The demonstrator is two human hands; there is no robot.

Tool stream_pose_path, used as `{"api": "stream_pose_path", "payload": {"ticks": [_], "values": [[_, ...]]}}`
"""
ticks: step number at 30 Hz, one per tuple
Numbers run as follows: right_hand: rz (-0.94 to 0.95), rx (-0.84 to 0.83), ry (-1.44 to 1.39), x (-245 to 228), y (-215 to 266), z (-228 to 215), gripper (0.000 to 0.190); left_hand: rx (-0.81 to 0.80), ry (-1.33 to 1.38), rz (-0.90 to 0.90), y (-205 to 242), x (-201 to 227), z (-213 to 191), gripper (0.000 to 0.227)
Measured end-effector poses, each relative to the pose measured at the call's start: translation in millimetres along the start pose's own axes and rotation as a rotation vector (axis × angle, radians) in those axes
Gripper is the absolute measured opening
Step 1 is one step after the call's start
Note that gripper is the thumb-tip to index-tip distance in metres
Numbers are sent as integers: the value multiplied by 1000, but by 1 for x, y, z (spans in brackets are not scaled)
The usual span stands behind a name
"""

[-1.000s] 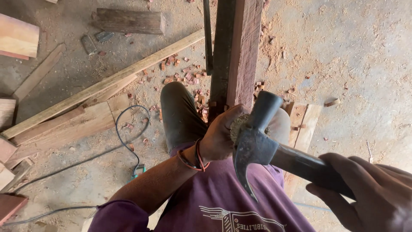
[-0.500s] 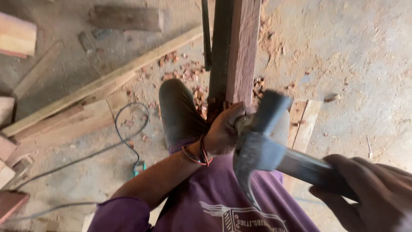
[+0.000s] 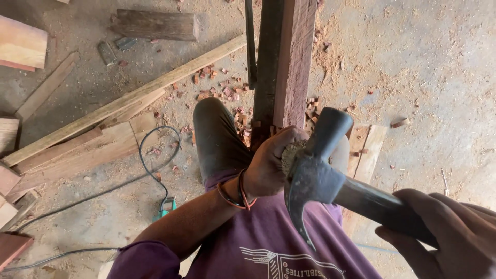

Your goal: The person carves a joint or decorative groove into a dark wood plank using a hammer and chisel.

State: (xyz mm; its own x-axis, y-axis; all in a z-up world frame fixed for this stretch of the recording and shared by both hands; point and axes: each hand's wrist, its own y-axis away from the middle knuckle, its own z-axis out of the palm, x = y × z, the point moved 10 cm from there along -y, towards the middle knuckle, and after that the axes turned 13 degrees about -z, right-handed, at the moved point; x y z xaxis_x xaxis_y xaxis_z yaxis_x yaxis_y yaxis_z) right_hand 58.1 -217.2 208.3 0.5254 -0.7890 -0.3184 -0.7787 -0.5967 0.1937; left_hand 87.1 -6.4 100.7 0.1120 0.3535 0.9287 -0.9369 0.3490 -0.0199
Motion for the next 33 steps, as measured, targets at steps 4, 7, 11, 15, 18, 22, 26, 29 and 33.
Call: {"api": "stream_pose_path", "payload": {"ticks": [4,7,11,15,18,22,26,29,33], "values": [[35,64,-96,9,19,-2,59,38,-177,45,-3,7,1,38],[40,89,-147,6,14,-2,59,20,-185,52,-3,5,3,35],[15,21,-41,8,15,5,50,15,-139,-21,-6,0,5,34],[160,27,-377,67,70,37,50,35,-160,16,-7,12,9,39],[134,96,-248,16,29,5,49,72,-370,79,-9,17,12,43],[77,123,4,-4,11,-13,49,15,-115,-213,-6,-52,9,30],[100,34,23,1,16,-3,53,-22,68,-65,-9,-29,4,32],[153,121,-62,13,35,-2,56,-116,383,-122,-8,-27,7,34],[212,193,-207,42,52,9,65,-22,-178,37,-3,8,6,35]]}}
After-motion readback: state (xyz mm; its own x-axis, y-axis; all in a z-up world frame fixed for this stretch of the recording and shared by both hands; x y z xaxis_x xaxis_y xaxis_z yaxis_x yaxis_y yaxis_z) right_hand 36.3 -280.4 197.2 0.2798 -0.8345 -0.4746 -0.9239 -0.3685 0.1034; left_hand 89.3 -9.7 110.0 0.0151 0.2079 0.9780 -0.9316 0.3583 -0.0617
